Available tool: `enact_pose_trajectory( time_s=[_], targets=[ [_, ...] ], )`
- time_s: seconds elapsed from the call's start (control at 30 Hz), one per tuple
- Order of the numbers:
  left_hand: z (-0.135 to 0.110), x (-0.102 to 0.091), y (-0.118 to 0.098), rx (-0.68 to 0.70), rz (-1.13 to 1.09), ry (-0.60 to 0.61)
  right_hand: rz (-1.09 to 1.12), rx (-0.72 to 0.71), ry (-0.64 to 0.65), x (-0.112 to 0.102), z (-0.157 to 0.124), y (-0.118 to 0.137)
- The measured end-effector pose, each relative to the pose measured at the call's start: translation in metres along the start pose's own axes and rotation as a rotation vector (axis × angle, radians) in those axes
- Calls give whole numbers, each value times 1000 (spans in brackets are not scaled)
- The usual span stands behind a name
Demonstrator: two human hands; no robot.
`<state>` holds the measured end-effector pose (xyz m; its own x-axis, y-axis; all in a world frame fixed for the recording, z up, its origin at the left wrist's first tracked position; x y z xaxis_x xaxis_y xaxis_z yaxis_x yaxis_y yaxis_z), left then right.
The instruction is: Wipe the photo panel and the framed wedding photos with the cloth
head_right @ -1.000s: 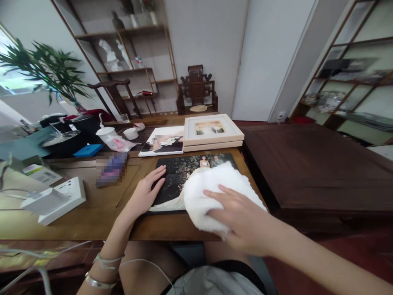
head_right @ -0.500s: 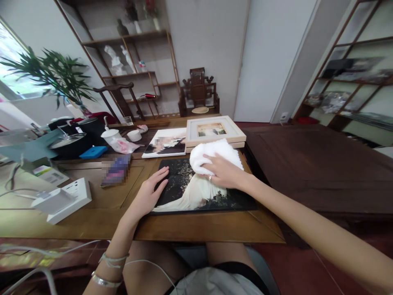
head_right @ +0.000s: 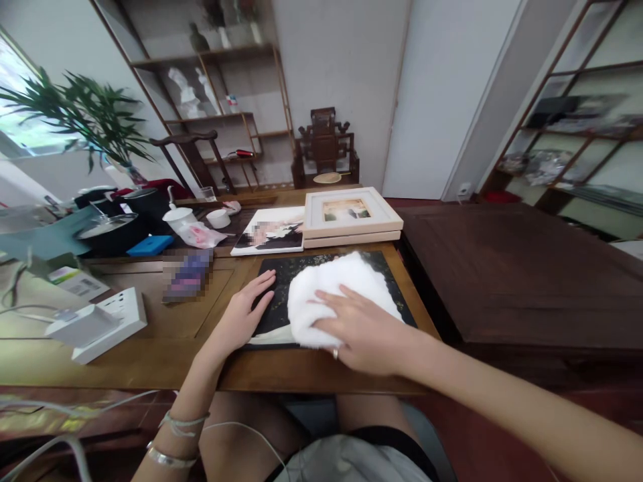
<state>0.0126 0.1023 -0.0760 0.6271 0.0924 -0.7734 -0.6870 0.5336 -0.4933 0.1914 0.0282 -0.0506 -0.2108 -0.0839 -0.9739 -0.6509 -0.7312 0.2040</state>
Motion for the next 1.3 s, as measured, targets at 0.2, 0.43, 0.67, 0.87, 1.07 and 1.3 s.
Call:
enact_pose_trajectory(
  time_s=[0.2,0.43,0.67,0.87,1.07,1.3],
  targets=[
    [0,-1,-1,-8,-14,-3,-24,5,-108,-12,58,-51],
    [-1,0,0,1,-14,-11,-25,58,-117,-2,51,-27],
    [-1,-1,0,-14,-27,-35,45,-53,50,13,-3,48],
    [-2,-1,-1,-10,-38,-39,-19,-43,-50,2,34,0],
    [-2,-2,0,-3,-47,-37,-94,15,-141,0,81,-44],
    [-1,-1,1,-7,-42,-35,-101,-40,-19,10,47,4]
  ],
)
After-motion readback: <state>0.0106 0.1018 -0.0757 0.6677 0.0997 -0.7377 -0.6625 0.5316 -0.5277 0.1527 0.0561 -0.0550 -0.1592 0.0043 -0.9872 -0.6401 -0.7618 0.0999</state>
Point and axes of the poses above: each hand's wrist, its own z-axis towards the middle knuckle, its own x-axis out of the palm, y = z × x, the point moved 7 cm from there along z, towards the middle knuckle, and after that the axes turned 6 degrees about x, right-handed, at the moved point
